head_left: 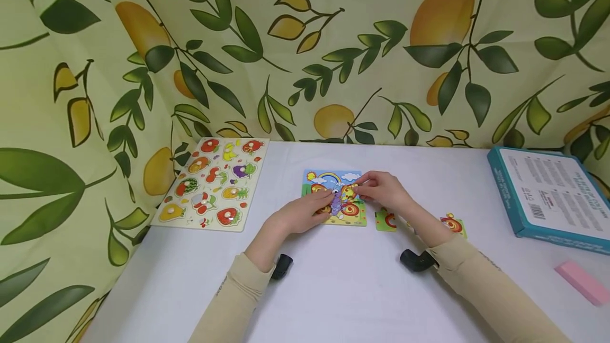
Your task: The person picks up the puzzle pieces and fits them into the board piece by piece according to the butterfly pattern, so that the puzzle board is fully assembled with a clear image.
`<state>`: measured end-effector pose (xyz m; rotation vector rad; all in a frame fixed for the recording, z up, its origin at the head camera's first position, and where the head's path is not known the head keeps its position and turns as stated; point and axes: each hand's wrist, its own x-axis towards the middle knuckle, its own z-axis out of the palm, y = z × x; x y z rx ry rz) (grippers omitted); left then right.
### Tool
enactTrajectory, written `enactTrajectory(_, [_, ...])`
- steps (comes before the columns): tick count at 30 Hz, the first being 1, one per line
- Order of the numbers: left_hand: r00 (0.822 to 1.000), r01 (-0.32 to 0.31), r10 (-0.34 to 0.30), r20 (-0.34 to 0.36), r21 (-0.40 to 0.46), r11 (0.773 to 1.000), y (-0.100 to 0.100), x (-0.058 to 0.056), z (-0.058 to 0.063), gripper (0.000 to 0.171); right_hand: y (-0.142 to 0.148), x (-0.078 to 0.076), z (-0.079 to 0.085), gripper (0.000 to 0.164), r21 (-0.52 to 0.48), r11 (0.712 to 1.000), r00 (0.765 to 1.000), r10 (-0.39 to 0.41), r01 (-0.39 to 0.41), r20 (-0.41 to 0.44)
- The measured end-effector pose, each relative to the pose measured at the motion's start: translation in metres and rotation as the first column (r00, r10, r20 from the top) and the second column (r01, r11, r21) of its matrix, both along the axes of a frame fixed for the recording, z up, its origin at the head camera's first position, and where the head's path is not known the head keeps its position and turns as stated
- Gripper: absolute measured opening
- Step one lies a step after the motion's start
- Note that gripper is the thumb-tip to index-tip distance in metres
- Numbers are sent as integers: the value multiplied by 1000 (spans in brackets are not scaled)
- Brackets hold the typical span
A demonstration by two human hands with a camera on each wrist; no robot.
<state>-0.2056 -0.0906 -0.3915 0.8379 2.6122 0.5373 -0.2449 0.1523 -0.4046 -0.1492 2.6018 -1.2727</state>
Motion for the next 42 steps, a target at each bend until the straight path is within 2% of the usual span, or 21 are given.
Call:
enactTrajectory(5, [1000,-4,4,8,-3,1000,0,0,1,58,-3,0,0,25,28,1000,999,7,-5,-48])
enactTrajectory(11, [998,28,-31,-55,-55,998,0,-2,0,54,-5,-1,-1,22,74,997,996,7,0,-93])
enactTrajectory(16, [995,32,-39,-93,-73,997,1,-2,-1,51,-5,-2,-4,25,77,997,997,1,5,-80])
enactTrajectory(25, [995,27,-33,-93,-72,997,3,-1,-1,51,-2,-2,-6,29,66,998,998,3,2,-69])
enactTrajectory(42, [994,16,-25,-102,-88,996,5,-1,-2,51,-5,-1,-8,17,84,996,997,16,-10,-74])
